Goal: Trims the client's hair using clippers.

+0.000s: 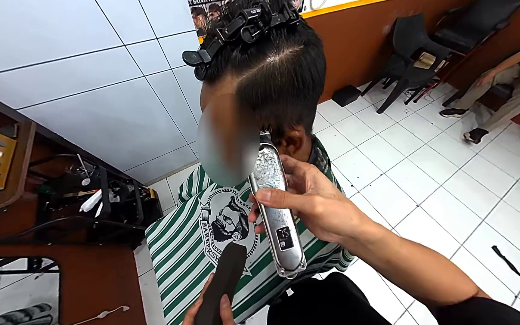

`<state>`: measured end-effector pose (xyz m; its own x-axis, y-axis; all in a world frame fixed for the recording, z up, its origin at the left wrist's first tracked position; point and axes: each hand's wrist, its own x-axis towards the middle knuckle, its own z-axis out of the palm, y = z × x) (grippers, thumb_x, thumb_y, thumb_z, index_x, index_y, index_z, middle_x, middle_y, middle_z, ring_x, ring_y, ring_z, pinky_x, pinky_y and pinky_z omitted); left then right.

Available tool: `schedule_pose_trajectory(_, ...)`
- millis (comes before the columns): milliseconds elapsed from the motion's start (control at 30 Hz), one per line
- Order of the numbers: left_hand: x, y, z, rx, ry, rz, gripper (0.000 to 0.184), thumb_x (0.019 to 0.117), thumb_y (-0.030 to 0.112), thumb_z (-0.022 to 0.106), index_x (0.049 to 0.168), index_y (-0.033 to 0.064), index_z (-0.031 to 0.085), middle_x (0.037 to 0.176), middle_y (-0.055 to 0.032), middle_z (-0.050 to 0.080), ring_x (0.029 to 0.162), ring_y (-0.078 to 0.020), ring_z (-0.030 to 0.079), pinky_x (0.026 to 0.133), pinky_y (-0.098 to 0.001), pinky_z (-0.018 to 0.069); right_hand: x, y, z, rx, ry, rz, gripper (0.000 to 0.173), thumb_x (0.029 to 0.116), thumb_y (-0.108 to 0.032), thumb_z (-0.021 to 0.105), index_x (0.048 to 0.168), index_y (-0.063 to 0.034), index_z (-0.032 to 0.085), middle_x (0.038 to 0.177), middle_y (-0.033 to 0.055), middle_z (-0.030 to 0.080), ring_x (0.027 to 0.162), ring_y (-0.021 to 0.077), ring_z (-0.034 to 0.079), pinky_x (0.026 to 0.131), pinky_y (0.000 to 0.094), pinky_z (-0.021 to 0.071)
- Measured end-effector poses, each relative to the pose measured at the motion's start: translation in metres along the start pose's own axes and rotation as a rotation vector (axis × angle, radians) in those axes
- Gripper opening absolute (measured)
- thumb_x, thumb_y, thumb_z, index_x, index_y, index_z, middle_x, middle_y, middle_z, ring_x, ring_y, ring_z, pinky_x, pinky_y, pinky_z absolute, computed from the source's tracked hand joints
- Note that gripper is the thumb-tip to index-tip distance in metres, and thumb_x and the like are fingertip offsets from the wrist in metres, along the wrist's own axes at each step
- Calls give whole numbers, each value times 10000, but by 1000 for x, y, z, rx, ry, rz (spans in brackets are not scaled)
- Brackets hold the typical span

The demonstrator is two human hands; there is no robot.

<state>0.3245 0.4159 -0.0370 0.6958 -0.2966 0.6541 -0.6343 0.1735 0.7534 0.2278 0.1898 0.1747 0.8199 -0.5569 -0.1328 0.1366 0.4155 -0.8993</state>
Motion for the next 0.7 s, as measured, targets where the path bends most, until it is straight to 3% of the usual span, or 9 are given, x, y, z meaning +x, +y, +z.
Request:
schedule_pose_trajectory(367, 2, -1, 0, -5, -17, 1, 342, 939, 165, 675, 1256, 183, 550, 1213, 80, 718, 1156, -91, 688, 1010, -275, 572, 5, -6, -1, -51, 5, -47, 513, 922, 40, 646, 1386, -18, 436, 1063, 195, 684, 836, 297, 747, 747, 427, 664)
schedule_pose_trajectory(500, 0, 0, -1, 9, -14, -2, 334, 936, 173, 681, 1248, 183, 562, 1216, 88, 711, 1153, -75, 684, 1012, -268, 568, 6, 1, -7, -231, -32, -151, 597, 901, 23, 689, 1424, -44, 410, 1091, 147, 702, 866, 256, 753, 751, 382, 668)
schedule_pose_trajectory(700, 0, 0, 0, 10, -19, -5, 335, 939, 176, 677, 1250, 171, 556, 1220, 77, 712, 1150, -86, 689, 1011, -284, 573, -10, 12, -9, -86, -27, -11, 489, 928, -12, 662, 1362, -35, 437, 1020, 134, 713, 834, 243, 756, 750, 388, 667)
